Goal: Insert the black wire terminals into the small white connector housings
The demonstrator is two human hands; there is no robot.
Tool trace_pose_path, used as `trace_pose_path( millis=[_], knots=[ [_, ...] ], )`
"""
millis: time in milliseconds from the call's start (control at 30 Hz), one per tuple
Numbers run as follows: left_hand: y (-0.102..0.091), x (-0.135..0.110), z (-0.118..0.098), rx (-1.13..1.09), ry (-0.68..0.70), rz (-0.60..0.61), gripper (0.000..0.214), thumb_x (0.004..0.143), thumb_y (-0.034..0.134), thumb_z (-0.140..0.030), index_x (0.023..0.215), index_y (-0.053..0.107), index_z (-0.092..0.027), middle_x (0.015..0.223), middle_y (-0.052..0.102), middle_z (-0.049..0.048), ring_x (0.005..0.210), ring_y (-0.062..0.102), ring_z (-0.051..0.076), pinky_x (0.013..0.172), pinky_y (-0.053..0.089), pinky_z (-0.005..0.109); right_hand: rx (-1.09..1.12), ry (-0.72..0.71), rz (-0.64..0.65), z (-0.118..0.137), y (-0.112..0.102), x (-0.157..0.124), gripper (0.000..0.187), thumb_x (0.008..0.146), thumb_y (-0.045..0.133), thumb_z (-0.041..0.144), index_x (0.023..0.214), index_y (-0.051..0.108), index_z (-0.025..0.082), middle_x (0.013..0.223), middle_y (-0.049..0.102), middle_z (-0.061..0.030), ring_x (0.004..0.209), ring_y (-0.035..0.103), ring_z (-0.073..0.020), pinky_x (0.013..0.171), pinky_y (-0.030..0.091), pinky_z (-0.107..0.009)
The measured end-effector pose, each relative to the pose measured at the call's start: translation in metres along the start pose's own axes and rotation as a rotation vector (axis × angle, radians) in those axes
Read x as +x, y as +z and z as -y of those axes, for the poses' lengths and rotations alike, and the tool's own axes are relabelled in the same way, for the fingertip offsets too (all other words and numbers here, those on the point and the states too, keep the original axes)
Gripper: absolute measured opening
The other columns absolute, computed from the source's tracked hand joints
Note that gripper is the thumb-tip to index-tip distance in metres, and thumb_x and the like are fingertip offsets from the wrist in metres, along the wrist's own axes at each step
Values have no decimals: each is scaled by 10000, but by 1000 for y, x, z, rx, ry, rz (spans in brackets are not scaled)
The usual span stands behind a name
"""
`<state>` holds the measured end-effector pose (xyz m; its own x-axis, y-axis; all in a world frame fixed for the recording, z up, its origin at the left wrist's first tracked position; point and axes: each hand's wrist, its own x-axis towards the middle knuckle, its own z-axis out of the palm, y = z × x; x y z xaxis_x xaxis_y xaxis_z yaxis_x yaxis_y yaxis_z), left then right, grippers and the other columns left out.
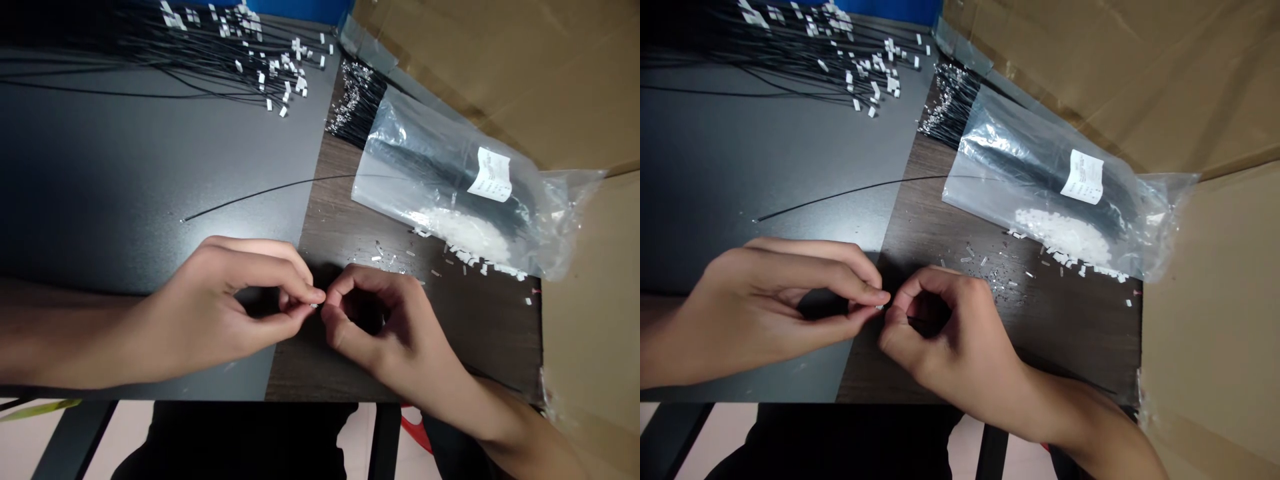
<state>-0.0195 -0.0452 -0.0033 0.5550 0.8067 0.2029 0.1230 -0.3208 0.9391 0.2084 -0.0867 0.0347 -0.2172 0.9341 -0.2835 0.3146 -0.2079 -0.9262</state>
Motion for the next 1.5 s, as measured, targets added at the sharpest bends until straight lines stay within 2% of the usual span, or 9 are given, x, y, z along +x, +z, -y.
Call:
trace_pose_path(
  millis=[167, 367, 500, 567, 667, 967, 1200, 1500],
  knots=[
    [1, 0, 2, 4, 10, 4, 170, 990, 836, -86, 912, 854, -236, 890, 854, -8, 704, 747, 95, 654, 587, 153, -4, -1, 9, 0, 2, 1, 121, 877, 775, 177, 765, 735, 197, 698, 726, 32, 619, 618, -96, 584, 464, -204],
    [2, 0, 0, -21, -60, -18, 168, 964, 857, -111, 881, 874, -256, 886, 852, -19, 657, 696, 101, 650, 590, 184, -16, -40, -14, -5, 2, -2, 82, 920, 802, 183, 844, 783, 206, 767, 777, 7, 682, 665, -131, 607, 497, -239],
    [2, 0, 0, -31, -76, -31, 210, 979, 857, -86, 962, 930, -282, 926, 876, -18, 741, 774, 130, 675, 622, 197, 0, -21, -34, -10, 0, -4, 53, 962, 865, 169, 931, 835, 199, 838, 832, -13, 746, 726, -147, 641, 536, -238],
    [3, 0, 0, -44, -73, -40, 188, 980, 872, -103, 938, 922, -279, 926, 882, -8, 766, 802, 137, 674, 624, 198, 29, -5, -29, -11, -1, -5, 60, 963, 893, 166, 931, 850, 192, 841, 842, -13, 751, 739, -147, 673, 559, -240],
    [3, 0, 2, -66, -73, -34, 153, 989, 881, -134, 903, 900, -259, 914, 879, -3, 763, 811, 127, 674, 625, 191, 57, 18, -23, -10, -2, -5, 77, 953, 922, 167, 916, 858, 188, 826, 842, -10, 739, 732, -144, 685, 570, -237],
    [3, 2, 1, -149, -91, -26, 210, 986, 847, -89, 1006, 954, -269, 1002, 906, 15, 883, 860, 153, 773, 686, 199, 91, 37, -35, -8, -2, -4, 115, 942, 971, 183, 898, 864, 175, 793, 822, -11, 706, 694, -127, 642, 543, -198],
    [5, -2, 5, -79, -28, -62, 166, 968, 884, -78, 919, 869, -235, 941, 874, -27, 787, 812, 84, 728, 633, 117, 135, 37, -34, -7, 1, -5, 133, 942, 982, 168, 888, 860, 163, 803, 832, -5, 715, 704, -101, 668, 545, -158],
    [5, 1, 0, -35, -2, -44, 212, 955, 868, -53, 880, 852, -250, 898, 863, -45, 724, 788, 83, 684, 608, 127, 136, 30, -27, -10, 1, -5, 131, 941, 994, 190, 902, 877, 148, 799, 833, -28, 702, 692, -110, 642, 539, -174]
  ],
)
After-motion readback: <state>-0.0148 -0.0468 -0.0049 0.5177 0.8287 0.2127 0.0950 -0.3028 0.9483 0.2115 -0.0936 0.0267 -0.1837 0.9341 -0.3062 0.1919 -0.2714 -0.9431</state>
